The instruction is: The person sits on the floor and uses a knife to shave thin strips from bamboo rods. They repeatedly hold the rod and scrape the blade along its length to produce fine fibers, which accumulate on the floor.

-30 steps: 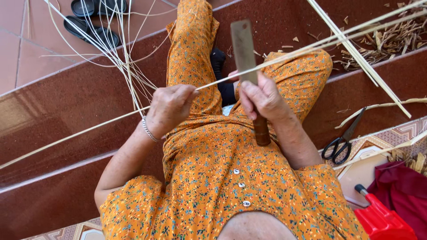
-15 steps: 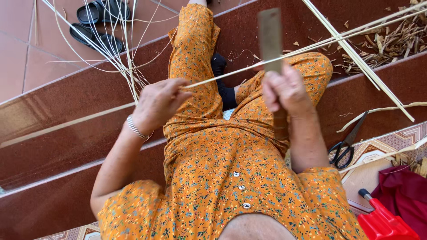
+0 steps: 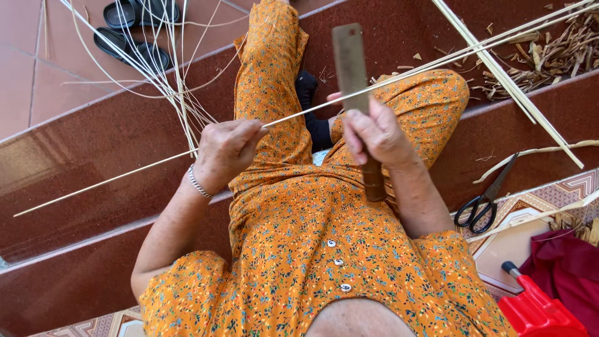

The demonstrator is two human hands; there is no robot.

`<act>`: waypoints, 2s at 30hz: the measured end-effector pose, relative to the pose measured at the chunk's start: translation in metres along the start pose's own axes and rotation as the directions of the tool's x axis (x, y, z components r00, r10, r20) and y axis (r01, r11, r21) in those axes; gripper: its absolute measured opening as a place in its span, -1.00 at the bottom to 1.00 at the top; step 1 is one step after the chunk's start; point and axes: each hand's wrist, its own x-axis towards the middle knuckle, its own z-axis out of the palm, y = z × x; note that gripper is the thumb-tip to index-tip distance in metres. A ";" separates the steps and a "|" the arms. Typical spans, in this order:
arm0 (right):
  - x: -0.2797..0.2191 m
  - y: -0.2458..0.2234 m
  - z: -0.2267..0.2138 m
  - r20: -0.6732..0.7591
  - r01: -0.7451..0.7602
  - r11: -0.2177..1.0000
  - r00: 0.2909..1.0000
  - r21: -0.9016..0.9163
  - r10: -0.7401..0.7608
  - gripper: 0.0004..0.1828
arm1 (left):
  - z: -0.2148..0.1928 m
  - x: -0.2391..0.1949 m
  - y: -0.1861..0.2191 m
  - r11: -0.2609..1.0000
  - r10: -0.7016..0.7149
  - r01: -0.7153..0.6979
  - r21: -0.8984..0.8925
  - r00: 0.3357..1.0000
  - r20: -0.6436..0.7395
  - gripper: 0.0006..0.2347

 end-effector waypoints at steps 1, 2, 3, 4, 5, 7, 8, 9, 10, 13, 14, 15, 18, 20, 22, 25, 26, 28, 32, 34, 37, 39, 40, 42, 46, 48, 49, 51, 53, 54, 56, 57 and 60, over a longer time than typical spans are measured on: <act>0.000 0.006 0.007 0.008 -0.052 0.998 0.999 0.039 0.052 -0.61 | 0.003 0.003 0.004 1.000 0.000 0.000 -0.003 1.000 0.019 -0.90; 0.000 0.011 0.013 0.048 -0.035 0.999 0.998 0.019 0.034 -0.61 | 0.007 0.005 0.008 1.000 -0.010 0.010 -0.022 1.000 0.023 -0.90; 0.002 0.014 0.018 0.089 -0.011 1.000 0.996 -0.003 0.012 -0.62 | 0.009 0.009 0.011 0.999 -0.015 0.015 -0.038 1.000 0.023 -0.89; 0.003 0.016 0.022 0.130 0.013 1.000 0.991 -0.024 -0.010 -0.62 | 0.011 0.012 0.014 0.998 -0.019 0.021 -0.054 1.000 0.023 -0.89; 0.003 0.018 0.025 0.132 -0.010 1.000 0.991 -0.014 0.012 -0.63 | 0.013 0.014 0.017 0.998 -0.024 0.026 -0.058 0.999 0.028 -0.89; 0.003 0.021 0.029 0.137 -0.058 0.998 0.989 0.005 0.057 -0.63 | 0.017 0.017 0.020 0.997 -0.035 0.037 -0.066 0.999 0.039 -0.89; 0.002 0.022 0.030 0.130 -0.053 0.999 0.990 0.006 0.052 -0.64 | 0.018 0.018 0.021 0.997 -0.037 0.040 -0.067 0.998 0.043 -0.89; 0.004 0.021 0.029 0.124 -0.045 0.999 0.991 0.004 0.045 -0.66 | 0.019 0.020 0.021 0.997 -0.038 0.041 -0.067 0.998 0.044 -0.90; 0.004 0.020 0.028 0.118 -0.038 0.999 0.992 0.002 0.037 -0.67 | 0.020 0.023 0.020 0.997 -0.039 0.042 -0.067 0.998 0.045 -0.90; 0.005 0.014 0.019 0.117 -0.034 0.999 0.992 -0.040 0.039 -0.65 | 0.014 0.024 0.014 0.984 0.050 -0.045 -0.175 0.998 0.024 -0.89; 0.003 0.009 0.014 0.041 -0.030 0.999 0.999 -0.013 0.031 -0.67 | 0.009 0.022 0.011 0.995 0.025 -0.022 -0.095 0.999 0.032 -0.87; 0.001 0.003 0.006 -0.034 -0.021 1.000 0.999 0.012 0.021 -0.70 | -0.001 0.019 0.005 1.000 0.001 -0.001 -0.013 0.999 0.034 -0.85; -0.003 -0.019 -0.014 -0.102 0.074 0.996 0.992 0.050 -0.069 -0.67 | -0.037 0.003 -0.010 0.993 -0.035 0.036 0.117 0.999 -0.010 -0.90; -0.002 -0.025 -0.019 -0.123 0.113 0.991 0.987 0.076 -0.103 -0.63 | -0.044 -0.006 -0.016 0.991 -0.038 0.043 0.124 0.999 -0.038 -0.92; -0.001 -0.024 -0.013 -0.152 0.084 0.990 0.986 0.117 -0.066 -0.61 | -0.043 -0.019 -0.017 0.993 -0.066 0.070 0.091 0.996 -0.053 -0.93; 0.007 -0.012 0.012 0.033 0.083 0.996 0.996 -0.044 -0.081 -0.58 | -0.025 -0.018 -0.010 1.000 -0.012 0.013 0.014 0.997 -0.075 -0.93; 0.012 -0.009 0.020 0.024 0.040 0.999 0.999 -0.006 -0.040 -0.58 | -0.022 -0.012 -0.009 0.999 -0.030 0.033 0.032 0.997 -0.076 -0.91; 0.014 0.000 0.035 0.006 -0.062 0.995 0.998 0.076 0.062 -0.59 | -0.012 -0.008 -0.001 0.995 -0.080 0.084 0.054 0.994 -0.070 -0.88; 0.009 0.007 0.052 0.143 -0.117 0.993 0.983 -0.002 0.117 -0.58 | 0.000 0.001 0.014 0.998 -0.048 0.045 -0.046 0.997 -0.062 -0.89; 0.017 0.009 0.053 0.144 -0.095 0.995 0.985 0.004 0.093 -0.61 | 0.005 0.011 0.013 0.997 -0.052 0.047 -0.058 0.995 -0.084 -0.89; 0.020 0.012 0.050 0.138 -0.102 0.995 0.985 0.000 0.101 -0.65 | 0.004 0.014 0.010 0.992 -0.047 0.044 -0.115 0.998 -0.030 -0.90; 0.017 0.011 0.043 0.109 -0.113 0.993 0.987 -0.019 0.114 -0.68 | -0.006 0.009 0.008 0.993 -0.050 0.052 -0.104 0.999 0.020 -0.86; 0.018 0.007 0.038 0.094 -0.112 0.993 0.989 -0.032 0.114 -0.70 | -0.015 0.008 0.004 0.994 -0.046 0.050 -0.096 0.998 0.041 -0.84; 0.012 -0.004 0.023 0.037 -0.021 0.998 0.999 -0.067 0.023 -0.71 | -0.041 -0.004 -0.005 0.993 -0.106 0.103 0.055 0.993 0.052 -0.83; 0.004 -0.027 -0.001 -0.070 0.044 0.999 0.997 -0.004 -0.044 -0.68 | -0.083 -0.035 -0.020 0.971 -0.237 0.237 0.016 0.963 0.130 -0.88; 0.002 -0.030 -0.001 -0.112 0.061 0.997 0.992 0.049 -0.055 -0.67 | -0.082 -0.050 -0.025 0.964 -0.259 0.265 -0.023 0.956 0.138 -0.90; 0.003 -0.031 -0.001 -0.129 0.075 0.995 0.989 0.072 -0.065 -0.66 | -0.079 -0.055 -0.027 0.966 -0.251 0.257 -0.039 0.961 0.113 -0.90; 0.007 -0.029 0.008 -0.127 0.078 0.994 0.990 0.080 -0.067 -0.63 | -0.073 -0.062 -0.032 0.964 -0.256 0.259 -0.066 0.965 0.056 -0.91; 0.011 -0.027 0.016 -0.104 0.086 0.992 0.992 0.095 -0.076 -0.62 | -0.070 -0.066 -0.033 0.955 -0.285 0.283 -0.091 0.959 -0.005 -0.91; 0.012 -0.026 0.019 -0.083 0.092 0.990 0.993 0.105 -0.083 -0.61 | -0.069 -0.069 -0.032 0.954 -0.286 0.284 -0.100 0.958 -0.003 -0.91; 0.014 -0.025 0.027 -0.028 0.077 0.995 0.997 0.059 -0.076 -0.61 | -0.066 -0.068 -0.028 0.952 -0.285 0.283 -0.117 0.959 -0.001 -0.91; 0.015 -0.021 0.034 0.006 0.058 0.998 0.998 0.005 -0.058 -0.61 | -0.064 -0.067 -0.026 0.955 -0.276 0.274 -0.113 0.961 -0.004 -0.92; 0.021 -0.011 0.057 0.084 -0.024 1.000 0.996 -0.014 0.025 -0.61 | -0.054 -0.061 -0.014 0.962 -0.245 0.241 -0.126 0.969 -0.019 -0.95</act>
